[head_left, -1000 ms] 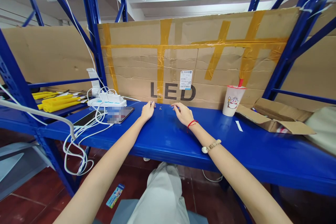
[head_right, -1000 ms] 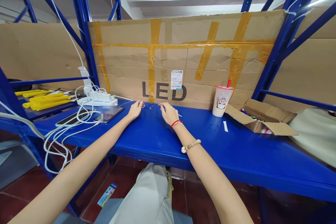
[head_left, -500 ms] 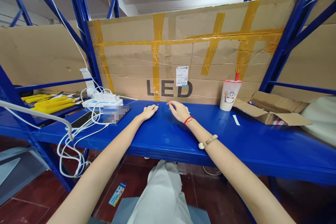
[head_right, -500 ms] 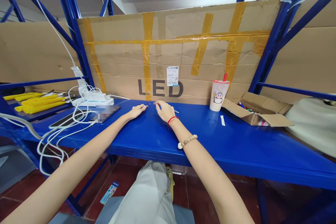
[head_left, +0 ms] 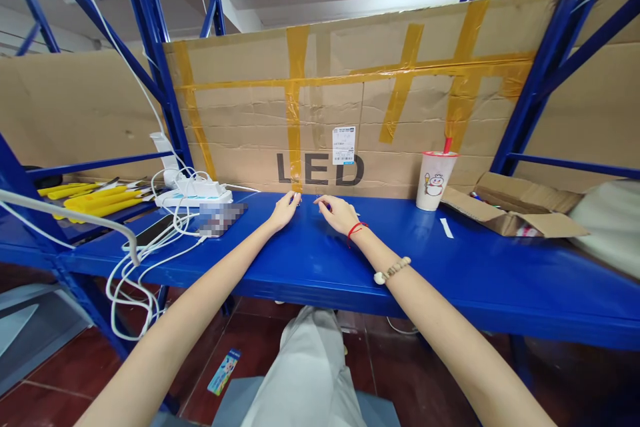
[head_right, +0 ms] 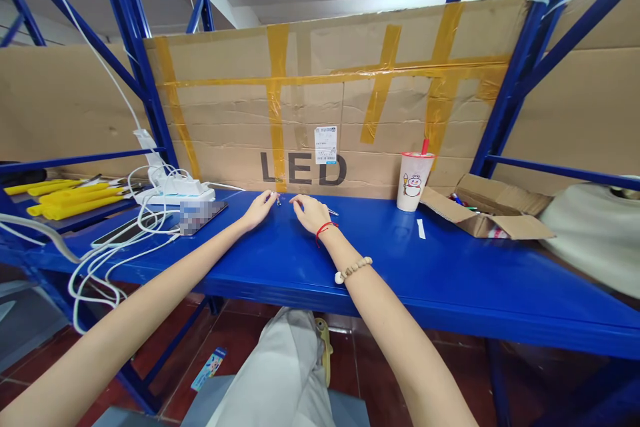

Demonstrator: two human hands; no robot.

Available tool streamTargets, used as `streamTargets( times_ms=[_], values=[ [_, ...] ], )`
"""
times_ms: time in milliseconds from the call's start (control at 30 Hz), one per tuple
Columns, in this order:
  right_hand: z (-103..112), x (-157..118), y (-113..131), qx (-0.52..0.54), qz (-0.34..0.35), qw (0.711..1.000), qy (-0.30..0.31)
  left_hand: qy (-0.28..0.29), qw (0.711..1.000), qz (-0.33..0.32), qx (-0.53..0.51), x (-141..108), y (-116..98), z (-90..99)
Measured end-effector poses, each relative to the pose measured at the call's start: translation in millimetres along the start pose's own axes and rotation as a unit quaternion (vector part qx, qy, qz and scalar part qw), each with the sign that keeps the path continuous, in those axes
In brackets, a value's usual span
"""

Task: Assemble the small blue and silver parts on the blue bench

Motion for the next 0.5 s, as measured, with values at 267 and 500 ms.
streamTargets(
  times_ms=[267,500],
  values=[
    [-2.0,-0.2,0.7,-0.002,0.006,1.000,0.008,-0.028,0.993,0.097,-0.060,11.6,20.3,5.7],
    [0.1,-0.3,5.3,0.003,0.014,1.000,0.007,0.027,0.992,0.118,0.023,21.2,42.9,-6.4]
  ],
)
Point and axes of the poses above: each hand's wrist, its own x-axis towards the middle knuckle, its own z-axis out of the back of the hand, y = z × x, the point moved 9 cm from there along x, towards the middle knuckle, and after that the axes turned 6 degrees about -y, right-handed, at the moved point
